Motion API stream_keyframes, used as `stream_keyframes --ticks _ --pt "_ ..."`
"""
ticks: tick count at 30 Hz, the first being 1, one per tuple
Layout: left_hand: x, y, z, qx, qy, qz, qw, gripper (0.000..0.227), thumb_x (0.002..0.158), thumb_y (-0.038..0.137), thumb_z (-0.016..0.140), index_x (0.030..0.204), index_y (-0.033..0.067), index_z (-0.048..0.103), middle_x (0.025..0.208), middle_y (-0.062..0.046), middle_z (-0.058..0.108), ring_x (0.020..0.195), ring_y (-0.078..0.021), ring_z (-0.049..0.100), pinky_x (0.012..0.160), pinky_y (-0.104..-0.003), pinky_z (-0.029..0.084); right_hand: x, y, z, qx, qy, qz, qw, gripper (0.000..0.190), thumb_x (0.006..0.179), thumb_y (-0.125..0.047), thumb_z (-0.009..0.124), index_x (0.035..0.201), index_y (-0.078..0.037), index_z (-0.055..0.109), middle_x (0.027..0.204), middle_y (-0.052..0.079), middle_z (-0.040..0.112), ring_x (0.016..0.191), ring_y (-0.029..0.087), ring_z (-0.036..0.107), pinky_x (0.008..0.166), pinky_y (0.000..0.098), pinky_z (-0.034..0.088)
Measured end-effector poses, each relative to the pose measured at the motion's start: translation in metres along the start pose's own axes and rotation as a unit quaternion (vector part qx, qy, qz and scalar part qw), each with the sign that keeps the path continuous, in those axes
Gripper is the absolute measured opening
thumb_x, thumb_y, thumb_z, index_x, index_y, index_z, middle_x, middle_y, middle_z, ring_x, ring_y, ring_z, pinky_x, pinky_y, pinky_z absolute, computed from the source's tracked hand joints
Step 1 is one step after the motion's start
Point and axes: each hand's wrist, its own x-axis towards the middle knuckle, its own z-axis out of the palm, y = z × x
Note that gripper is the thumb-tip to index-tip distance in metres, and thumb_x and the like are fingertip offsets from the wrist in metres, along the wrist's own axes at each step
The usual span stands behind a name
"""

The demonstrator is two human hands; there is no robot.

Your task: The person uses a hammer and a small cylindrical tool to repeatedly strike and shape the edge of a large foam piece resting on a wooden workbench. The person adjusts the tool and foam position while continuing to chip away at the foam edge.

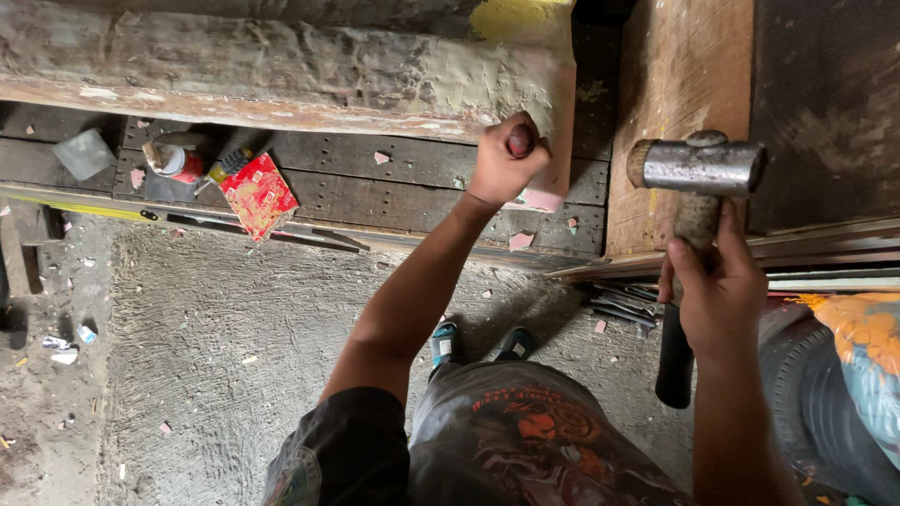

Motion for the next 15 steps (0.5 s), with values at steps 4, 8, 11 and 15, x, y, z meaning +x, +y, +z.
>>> stream_keyframes --ticks 4,8,11,15 --pt "0.003 0.001 0.007 0.023 0.000 -0.006 1.000 0.016 0.079 0.004 0.071 0.077 0.0026 0.055 0.066 -0.002 0.052 0.064 -0.0062 0.046 0.060 -0.025 0.047 0.010 -0.020 0.008 -0.077 0.002 -0.006 0.997 0.064 0.104 0.001 0.060 0.164 -0.001 0.039 0.104 0.008 0.066 0.066 0.010 0.058 0.054 0.0260 0.051" --pt "-0.004 -0.003 0.015 0.028 -0.033 0.022 0.999 0.013 0.078 0.006 0.073 0.079 0.0038 0.061 0.069 -0.004 0.062 0.064 -0.0077 0.058 0.062 -0.028 0.053 0.023 -0.052 0.019 -0.177 -0.013 -0.119 0.977 0.061 0.110 -0.004 0.063 0.166 -0.001 0.038 0.092 0.007 0.068 0.068 0.011 0.062 0.057 0.0260 0.054" --pt "-0.005 -0.013 0.018 -0.007 -0.067 -0.006 0.998 0.017 0.076 0.008 0.074 0.089 0.0037 0.065 0.075 -0.005 0.069 0.068 -0.0104 0.064 0.066 -0.029 0.056 0.041 -0.073 0.032 -0.330 -0.067 -0.114 0.935 0.061 0.106 -0.009 0.068 0.161 -0.001 0.042 0.091 0.011 0.069 0.071 0.016 0.066 0.060 0.0302 0.056" --pt "-0.023 -0.028 0.016 0.046 -0.081 -0.025 0.995 0.033 0.078 0.011 0.081 0.070 0.0032 0.050 0.081 -0.006 0.068 0.069 -0.0126 0.065 0.061 -0.029 0.056 0.039 -0.083 0.030 -0.383 -0.125 -0.177 0.898 0.054 0.104 -0.011 0.073 0.153 -0.003 0.051 0.096 0.018 0.071 0.080 0.019 0.068 0.070 0.0350 0.055"
